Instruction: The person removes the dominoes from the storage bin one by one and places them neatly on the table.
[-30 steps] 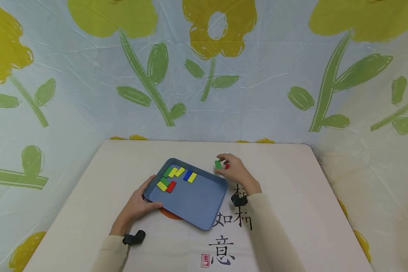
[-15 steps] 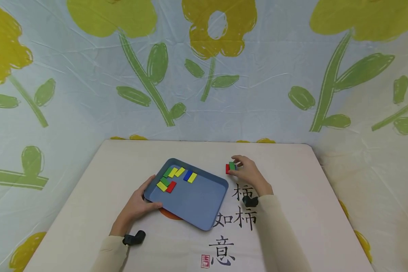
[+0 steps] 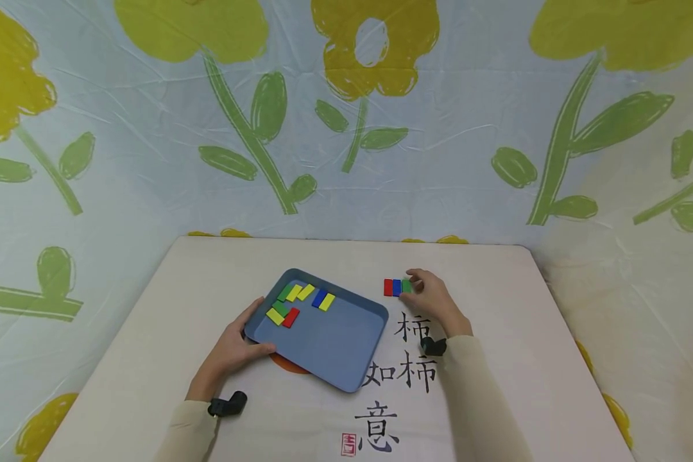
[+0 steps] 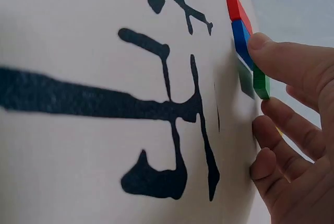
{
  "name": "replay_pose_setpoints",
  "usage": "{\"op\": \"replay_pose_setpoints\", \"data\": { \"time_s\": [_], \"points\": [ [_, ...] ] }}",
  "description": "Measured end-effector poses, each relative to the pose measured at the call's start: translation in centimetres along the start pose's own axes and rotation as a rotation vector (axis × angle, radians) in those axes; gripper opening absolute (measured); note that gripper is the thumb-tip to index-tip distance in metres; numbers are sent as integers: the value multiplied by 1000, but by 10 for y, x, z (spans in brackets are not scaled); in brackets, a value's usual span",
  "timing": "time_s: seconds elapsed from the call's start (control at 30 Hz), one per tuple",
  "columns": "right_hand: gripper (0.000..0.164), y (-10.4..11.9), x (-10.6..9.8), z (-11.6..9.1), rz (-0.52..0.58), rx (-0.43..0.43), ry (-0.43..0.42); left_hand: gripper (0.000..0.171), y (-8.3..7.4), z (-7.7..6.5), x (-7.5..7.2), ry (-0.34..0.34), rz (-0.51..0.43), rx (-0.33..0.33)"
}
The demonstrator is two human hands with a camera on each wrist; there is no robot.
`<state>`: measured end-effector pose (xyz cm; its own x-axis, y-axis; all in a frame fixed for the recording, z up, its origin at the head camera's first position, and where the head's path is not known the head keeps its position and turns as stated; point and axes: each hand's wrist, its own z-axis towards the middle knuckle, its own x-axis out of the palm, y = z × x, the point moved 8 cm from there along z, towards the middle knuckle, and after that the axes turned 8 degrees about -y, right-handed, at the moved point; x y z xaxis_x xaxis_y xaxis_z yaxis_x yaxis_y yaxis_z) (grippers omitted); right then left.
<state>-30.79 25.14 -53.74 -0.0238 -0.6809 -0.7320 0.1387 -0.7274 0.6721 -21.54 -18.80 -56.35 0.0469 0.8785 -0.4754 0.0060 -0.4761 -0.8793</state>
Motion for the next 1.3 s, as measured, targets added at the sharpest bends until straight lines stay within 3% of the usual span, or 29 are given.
{"op": "replay_pose_setpoints", "data": {
  "time_s": [0.4, 0.7, 1.3],
  "points": [
    [66, -5, 4, -1, -26, 46, 26, 113, 1, 0, -1, -13, -6, 1],
    [65, -3, 5, 0, -43, 0, 32, 114, 1, 0, -1, -10, 10, 5],
    [71, 8, 3, 3, -67, -4, 49, 113, 1, 0, -1, -8, 25, 5]
  ]
}}
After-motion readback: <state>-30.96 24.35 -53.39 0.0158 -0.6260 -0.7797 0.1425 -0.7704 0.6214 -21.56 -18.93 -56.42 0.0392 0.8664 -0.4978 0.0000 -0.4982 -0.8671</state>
